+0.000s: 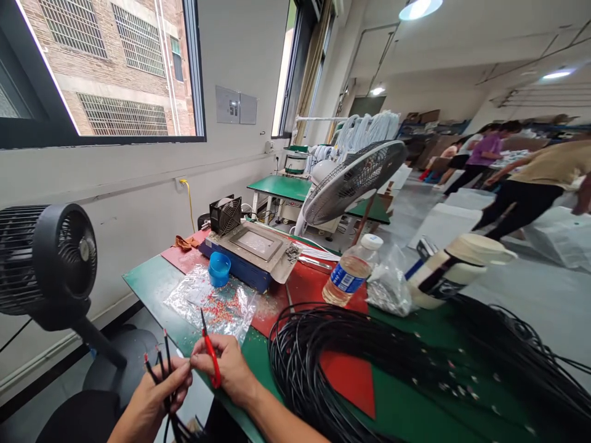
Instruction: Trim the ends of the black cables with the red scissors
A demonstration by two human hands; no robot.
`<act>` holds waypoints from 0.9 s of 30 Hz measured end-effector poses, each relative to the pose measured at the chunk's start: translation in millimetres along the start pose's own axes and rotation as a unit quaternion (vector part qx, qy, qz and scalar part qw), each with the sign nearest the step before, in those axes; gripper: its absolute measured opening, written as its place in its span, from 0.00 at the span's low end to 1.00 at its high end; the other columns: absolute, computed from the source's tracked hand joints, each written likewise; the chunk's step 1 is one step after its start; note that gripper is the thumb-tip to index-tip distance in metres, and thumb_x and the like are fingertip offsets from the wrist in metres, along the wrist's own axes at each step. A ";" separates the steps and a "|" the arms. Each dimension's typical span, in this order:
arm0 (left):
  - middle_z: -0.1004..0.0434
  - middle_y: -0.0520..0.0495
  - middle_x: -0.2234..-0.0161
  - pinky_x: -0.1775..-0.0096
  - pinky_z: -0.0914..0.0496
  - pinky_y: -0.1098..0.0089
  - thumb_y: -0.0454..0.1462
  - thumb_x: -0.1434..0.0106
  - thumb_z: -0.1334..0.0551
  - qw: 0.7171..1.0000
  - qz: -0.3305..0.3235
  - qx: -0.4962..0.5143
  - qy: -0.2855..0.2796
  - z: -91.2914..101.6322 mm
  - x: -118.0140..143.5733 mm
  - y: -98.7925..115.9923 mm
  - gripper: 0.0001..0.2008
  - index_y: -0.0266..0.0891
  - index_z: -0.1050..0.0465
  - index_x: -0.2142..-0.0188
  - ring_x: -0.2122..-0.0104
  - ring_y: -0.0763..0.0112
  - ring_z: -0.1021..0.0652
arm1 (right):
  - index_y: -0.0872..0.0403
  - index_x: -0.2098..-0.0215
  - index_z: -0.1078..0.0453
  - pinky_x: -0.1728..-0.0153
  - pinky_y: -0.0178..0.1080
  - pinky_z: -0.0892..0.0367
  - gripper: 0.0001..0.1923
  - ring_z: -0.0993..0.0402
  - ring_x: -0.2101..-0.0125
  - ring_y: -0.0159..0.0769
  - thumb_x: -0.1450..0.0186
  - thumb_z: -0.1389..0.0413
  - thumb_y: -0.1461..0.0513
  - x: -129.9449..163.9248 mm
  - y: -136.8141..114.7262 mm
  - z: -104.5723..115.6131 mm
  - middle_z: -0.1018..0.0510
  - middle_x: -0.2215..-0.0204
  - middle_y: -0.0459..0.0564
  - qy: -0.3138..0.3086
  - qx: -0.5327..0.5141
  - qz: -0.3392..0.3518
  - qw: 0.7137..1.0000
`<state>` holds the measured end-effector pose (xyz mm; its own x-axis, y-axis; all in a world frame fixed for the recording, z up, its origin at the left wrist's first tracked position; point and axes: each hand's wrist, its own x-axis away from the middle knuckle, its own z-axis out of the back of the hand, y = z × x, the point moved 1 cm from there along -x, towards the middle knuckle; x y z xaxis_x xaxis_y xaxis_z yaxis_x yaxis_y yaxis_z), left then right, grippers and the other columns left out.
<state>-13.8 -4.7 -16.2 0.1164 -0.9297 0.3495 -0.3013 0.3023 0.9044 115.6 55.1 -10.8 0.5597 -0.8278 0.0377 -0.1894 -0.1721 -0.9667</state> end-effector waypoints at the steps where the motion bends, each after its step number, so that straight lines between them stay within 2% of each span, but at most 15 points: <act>1: 0.36 0.53 0.90 0.82 0.53 0.73 0.48 0.54 0.34 1.000 -0.006 -0.003 0.012 -1.1 -0.4 0.6 0.17 0.34 0.29 0.79 0.88 0.80 0.40 | 0.58 0.75 0.31 0.81 0.29 0.53 0.16 0.47 0.82 0.23 0.50 0.36 0.53 0.2 0.3 -0.3 0.37 0.83 0.41 0.018 0.004 0.002 1.000; 4: 0.38 0.55 0.89 0.80 0.52 0.74 0.46 0.58 0.30 0.998 -0.034 0.002 0.049 -4.2 -2.1 0.6 0.18 0.33 0.26 0.74 0.86 0.81 0.40 | 0.58 0.76 0.34 0.82 0.29 0.54 0.17 0.49 0.84 0.23 0.48 0.39 0.52 0.8 2.7 -0.6 0.40 0.85 0.39 0.065 -0.026 -0.018 0.997; 7: 0.42 0.57 0.88 0.79 0.53 0.74 0.45 0.58 0.31 0.997 -0.048 0.017 0.053 -6.9 -4.9 -1.5 0.18 0.32 0.25 0.73 0.84 0.82 0.43 | 0.57 0.76 0.36 0.84 0.29 0.55 0.18 0.50 0.85 0.23 0.47 0.40 0.51 0.4 5.2 0.1 0.42 0.87 0.38 0.059 -0.062 -0.033 0.996; 10: 0.42 0.56 0.88 0.80 0.56 0.73 0.46 0.57 0.32 0.997 -0.042 0.035 0.053 -8.8 -7.4 -1.3 0.18 0.32 0.25 0.74 0.85 0.82 0.45 | 0.57 0.74 0.36 0.84 0.30 0.54 0.19 0.49 0.86 0.23 0.47 0.40 0.50 -1.2 5.5 2.8 0.42 0.87 0.38 0.055 -0.028 -0.035 0.997; 12: 0.40 0.55 0.86 0.80 0.56 0.73 0.46 0.57 0.31 0.996 -0.033 0.045 0.066 -9.3 -8.4 1.8 0.18 0.32 0.25 0.73 0.85 0.82 0.45 | 0.57 0.73 0.34 0.83 0.30 0.53 0.20 0.49 0.85 0.24 0.45 0.42 0.47 -2.6 2.9 5.5 0.42 0.86 0.38 0.051 0.022 -0.023 0.998; 14: 0.40 0.55 0.84 0.80 0.55 0.73 0.45 0.55 0.32 0.995 -0.034 0.060 0.072 -9.4 -9.4 6.8 0.18 0.32 0.25 0.71 0.84 0.82 0.45 | 0.57 0.71 0.32 0.80 0.30 0.49 0.21 0.45 0.81 0.26 0.43 0.44 0.46 -3.6 -2.6 8.7 0.39 0.82 0.41 0.044 0.111 0.026 0.993; 17: 0.43 0.57 0.83 0.79 0.53 0.74 0.44 0.51 0.34 0.993 -0.051 0.083 0.071 -8.2 -11.7 14.7 0.15 0.33 0.25 0.68 0.82 0.81 0.46 | 0.54 0.67 0.30 0.73 0.31 0.45 0.19 0.40 0.73 0.29 0.42 0.45 0.47 -3.6 -12.1 12.0 0.33 0.74 0.43 0.013 0.261 0.090 0.961; 21: 0.47 0.58 0.83 0.79 0.52 0.74 0.43 0.49 0.36 0.990 -0.076 0.085 0.084 -5.0 -16.4 21.3 0.13 0.34 0.26 0.68 0.81 0.80 0.47 | 0.55 0.72 0.32 0.74 0.30 0.48 0.17 0.42 0.74 0.29 0.42 0.45 0.48 -1.7 -16.3 11.8 0.34 0.76 0.43 -0.031 0.370 0.070 0.926; 27: 0.43 0.58 0.84 0.79 0.50 0.74 0.45 0.52 0.34 0.989 -0.091 0.017 0.112 -4.5 -21.4 25.0 0.16 0.34 0.26 0.70 0.82 0.79 0.45 | 0.55 0.81 0.44 0.78 0.31 0.55 0.19 0.49 0.78 0.26 0.40 0.47 0.53 0.1 -16.7 12.8 0.42 0.81 0.39 -0.009 0.442 0.057 0.895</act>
<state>-19.6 23.7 0.1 0.3779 -0.8966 0.2311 -0.2866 0.1241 0.9500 129.1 64.7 2.2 0.5918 -0.8029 -0.0711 0.4608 0.4094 -0.7874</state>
